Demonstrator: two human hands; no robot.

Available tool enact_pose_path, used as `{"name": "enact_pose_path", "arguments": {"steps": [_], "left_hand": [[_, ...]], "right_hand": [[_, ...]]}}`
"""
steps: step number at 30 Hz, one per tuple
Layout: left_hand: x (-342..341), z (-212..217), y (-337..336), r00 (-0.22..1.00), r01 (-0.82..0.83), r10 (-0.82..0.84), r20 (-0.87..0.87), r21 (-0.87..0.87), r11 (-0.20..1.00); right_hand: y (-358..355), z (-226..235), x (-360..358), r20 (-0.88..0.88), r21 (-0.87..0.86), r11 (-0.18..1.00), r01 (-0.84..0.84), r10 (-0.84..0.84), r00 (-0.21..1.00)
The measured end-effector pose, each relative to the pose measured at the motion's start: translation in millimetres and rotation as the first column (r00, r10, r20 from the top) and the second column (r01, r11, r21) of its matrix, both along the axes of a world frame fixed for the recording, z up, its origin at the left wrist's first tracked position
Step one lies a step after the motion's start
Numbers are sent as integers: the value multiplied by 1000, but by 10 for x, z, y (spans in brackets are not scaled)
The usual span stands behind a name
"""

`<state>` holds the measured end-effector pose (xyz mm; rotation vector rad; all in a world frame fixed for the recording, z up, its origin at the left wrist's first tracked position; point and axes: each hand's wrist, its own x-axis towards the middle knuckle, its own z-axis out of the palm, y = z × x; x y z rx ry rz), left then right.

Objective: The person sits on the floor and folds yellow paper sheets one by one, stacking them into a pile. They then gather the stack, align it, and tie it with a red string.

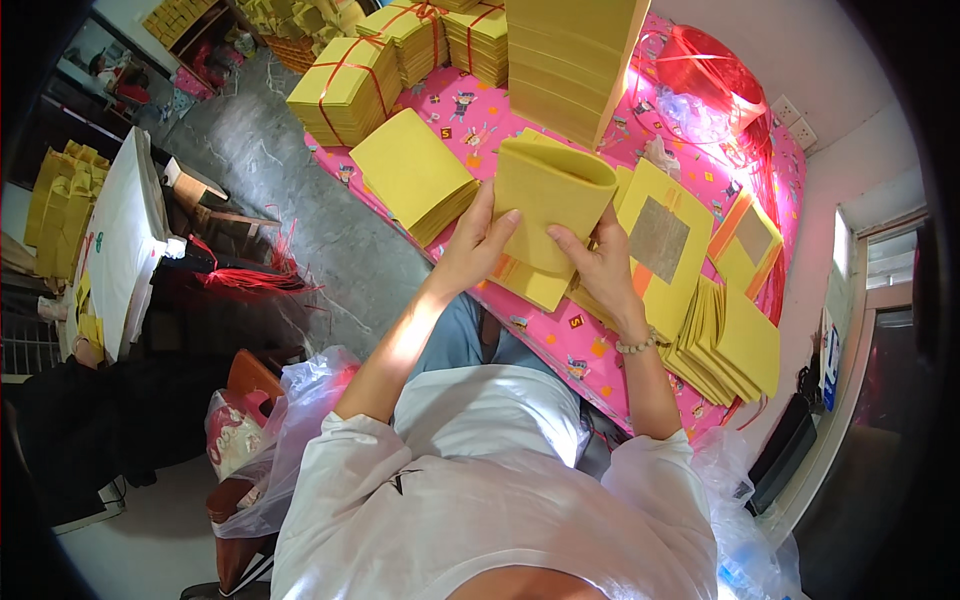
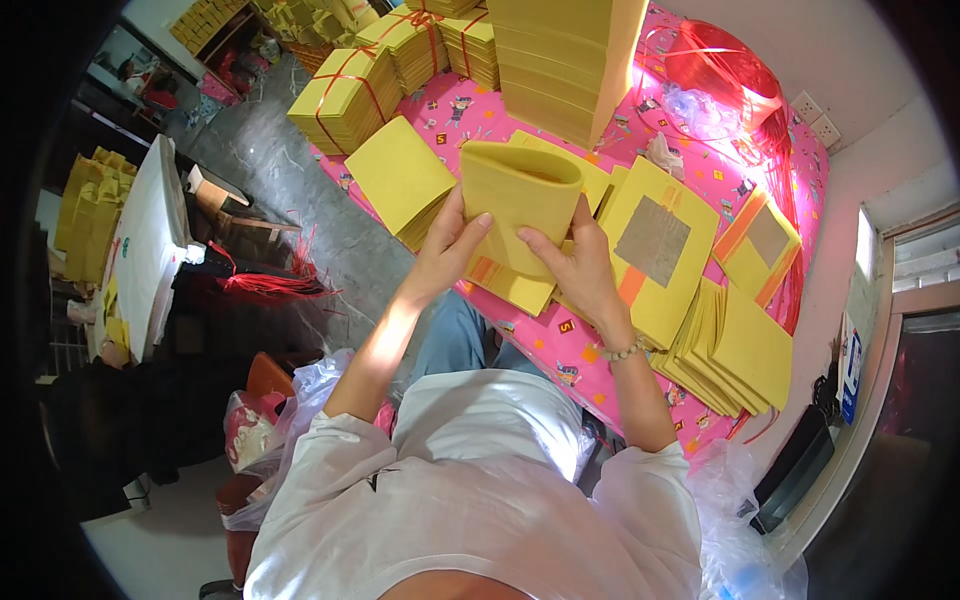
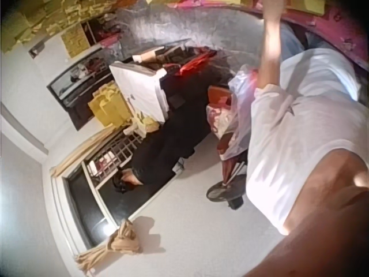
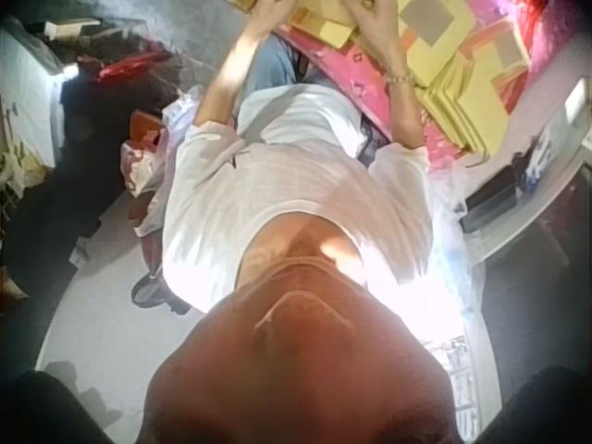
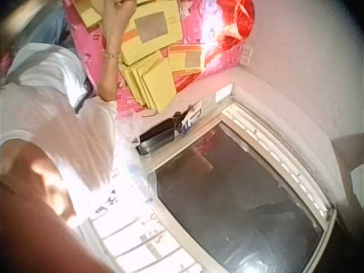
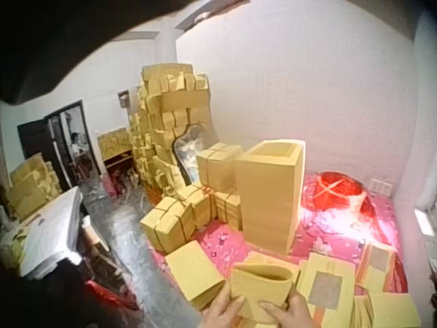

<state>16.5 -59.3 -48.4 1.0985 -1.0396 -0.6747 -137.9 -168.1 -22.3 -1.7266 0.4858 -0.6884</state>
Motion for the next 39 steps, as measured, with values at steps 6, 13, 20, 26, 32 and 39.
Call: {"name": "enact_pose_path", "arguments": {"steps": [6,13,20,26,32,39], "left_hand": [[-56,267,-3,991,101,-94,-90,80,992],[-84,361,-43,935,184,-86,-344,263,947],[-165,433,-75,920,188,-93,-380,221,957],[-277,295,-44,978,17,-3,-210,66,998],[-393,305,37,988,-79,85,-125,53,995],[-398,330,95,996,-79,79,-27,23,997]], "right_hand": [[10,9,-41,156,237,971,-15,-22,988],[-24,7,-68,110,315,949,20,-58,992],[44,63,-42,65,294,949,116,-141,988],[180,46,-77,144,235,963,130,-166,976],[263,65,-157,187,284,953,102,-160,969],[313,61,-202,233,275,955,114,-181,956]]}}
